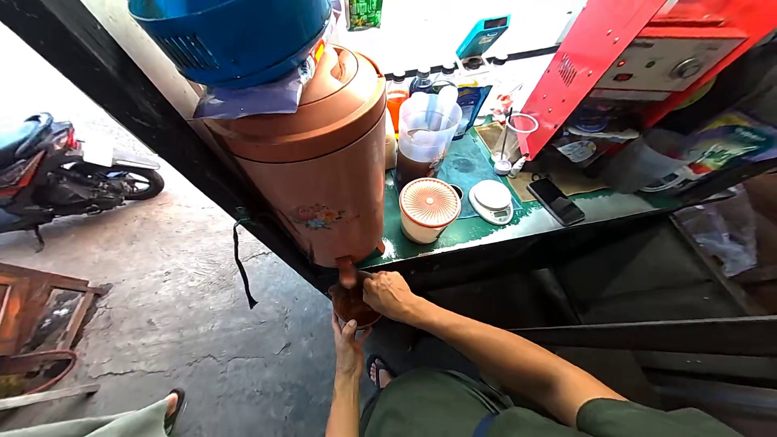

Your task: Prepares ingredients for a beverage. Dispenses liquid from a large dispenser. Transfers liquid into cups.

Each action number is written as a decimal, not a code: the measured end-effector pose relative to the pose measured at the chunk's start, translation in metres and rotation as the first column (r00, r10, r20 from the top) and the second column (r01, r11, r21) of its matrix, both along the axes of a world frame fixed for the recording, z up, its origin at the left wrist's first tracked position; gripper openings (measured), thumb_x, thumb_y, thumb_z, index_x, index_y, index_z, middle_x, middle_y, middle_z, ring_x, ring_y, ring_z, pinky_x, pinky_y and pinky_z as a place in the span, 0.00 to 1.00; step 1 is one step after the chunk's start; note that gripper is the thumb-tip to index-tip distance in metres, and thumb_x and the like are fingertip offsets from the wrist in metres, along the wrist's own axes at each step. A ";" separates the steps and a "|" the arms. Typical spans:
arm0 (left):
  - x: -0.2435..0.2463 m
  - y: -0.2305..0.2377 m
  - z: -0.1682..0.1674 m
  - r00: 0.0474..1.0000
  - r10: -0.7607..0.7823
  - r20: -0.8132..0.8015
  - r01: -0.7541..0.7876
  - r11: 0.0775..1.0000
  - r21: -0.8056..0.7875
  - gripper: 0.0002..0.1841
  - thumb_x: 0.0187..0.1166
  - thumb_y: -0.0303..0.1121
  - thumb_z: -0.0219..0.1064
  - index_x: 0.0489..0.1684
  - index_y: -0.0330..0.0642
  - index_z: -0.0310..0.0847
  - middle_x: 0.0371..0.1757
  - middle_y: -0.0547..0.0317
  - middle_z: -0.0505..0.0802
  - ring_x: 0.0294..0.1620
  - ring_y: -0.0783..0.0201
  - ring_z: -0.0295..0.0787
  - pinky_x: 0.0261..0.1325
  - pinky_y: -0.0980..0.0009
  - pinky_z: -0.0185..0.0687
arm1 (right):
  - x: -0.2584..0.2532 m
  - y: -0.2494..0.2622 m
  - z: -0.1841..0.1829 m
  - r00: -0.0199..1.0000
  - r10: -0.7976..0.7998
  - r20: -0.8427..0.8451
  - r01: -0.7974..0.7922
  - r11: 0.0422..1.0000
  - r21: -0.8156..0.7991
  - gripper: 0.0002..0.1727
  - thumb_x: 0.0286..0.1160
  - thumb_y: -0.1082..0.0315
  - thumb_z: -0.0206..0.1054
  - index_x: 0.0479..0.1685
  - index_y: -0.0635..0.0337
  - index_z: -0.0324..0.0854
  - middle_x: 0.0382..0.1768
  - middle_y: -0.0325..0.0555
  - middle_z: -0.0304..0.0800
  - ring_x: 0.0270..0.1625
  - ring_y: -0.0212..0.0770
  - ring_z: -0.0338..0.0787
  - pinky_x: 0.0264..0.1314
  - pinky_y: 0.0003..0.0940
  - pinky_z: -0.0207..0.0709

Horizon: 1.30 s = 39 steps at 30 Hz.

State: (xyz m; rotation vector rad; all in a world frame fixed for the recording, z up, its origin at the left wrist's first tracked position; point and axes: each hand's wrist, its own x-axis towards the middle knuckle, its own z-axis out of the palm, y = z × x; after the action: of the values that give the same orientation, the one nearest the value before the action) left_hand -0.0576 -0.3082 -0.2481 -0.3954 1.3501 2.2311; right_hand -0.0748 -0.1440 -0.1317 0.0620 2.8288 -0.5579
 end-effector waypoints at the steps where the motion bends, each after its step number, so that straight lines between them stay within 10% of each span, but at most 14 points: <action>1: 0.000 -0.001 -0.001 1.000 -0.003 -0.003 0.003 1.000 -0.003 0.72 0.43 0.55 0.82 0.96 0.57 0.31 0.87 0.38 0.65 0.78 0.40 0.73 0.65 0.39 0.81 | 0.004 -0.003 0.004 0.997 0.066 0.026 -0.066 0.998 -0.014 0.21 0.85 0.61 0.52 0.43 0.70 0.84 0.47 0.66 0.91 0.56 0.65 0.91 0.54 0.64 0.79; 39: 0.000 -0.003 -0.001 1.000 0.011 0.011 -0.012 1.000 0.018 0.71 0.42 0.54 0.84 0.96 0.59 0.35 0.86 0.39 0.67 0.78 0.40 0.73 0.66 0.39 0.80 | 0.001 0.002 0.003 0.998 0.044 0.046 -0.044 0.999 -0.010 0.21 0.85 0.60 0.52 0.44 0.69 0.85 0.48 0.65 0.91 0.56 0.65 0.91 0.53 0.65 0.79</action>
State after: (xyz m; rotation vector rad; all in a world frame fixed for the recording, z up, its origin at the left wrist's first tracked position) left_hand -0.0581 -0.3107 -0.2489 -0.4096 1.3239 2.2457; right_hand -0.0735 -0.1421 -0.1283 0.0109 2.7760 -0.5521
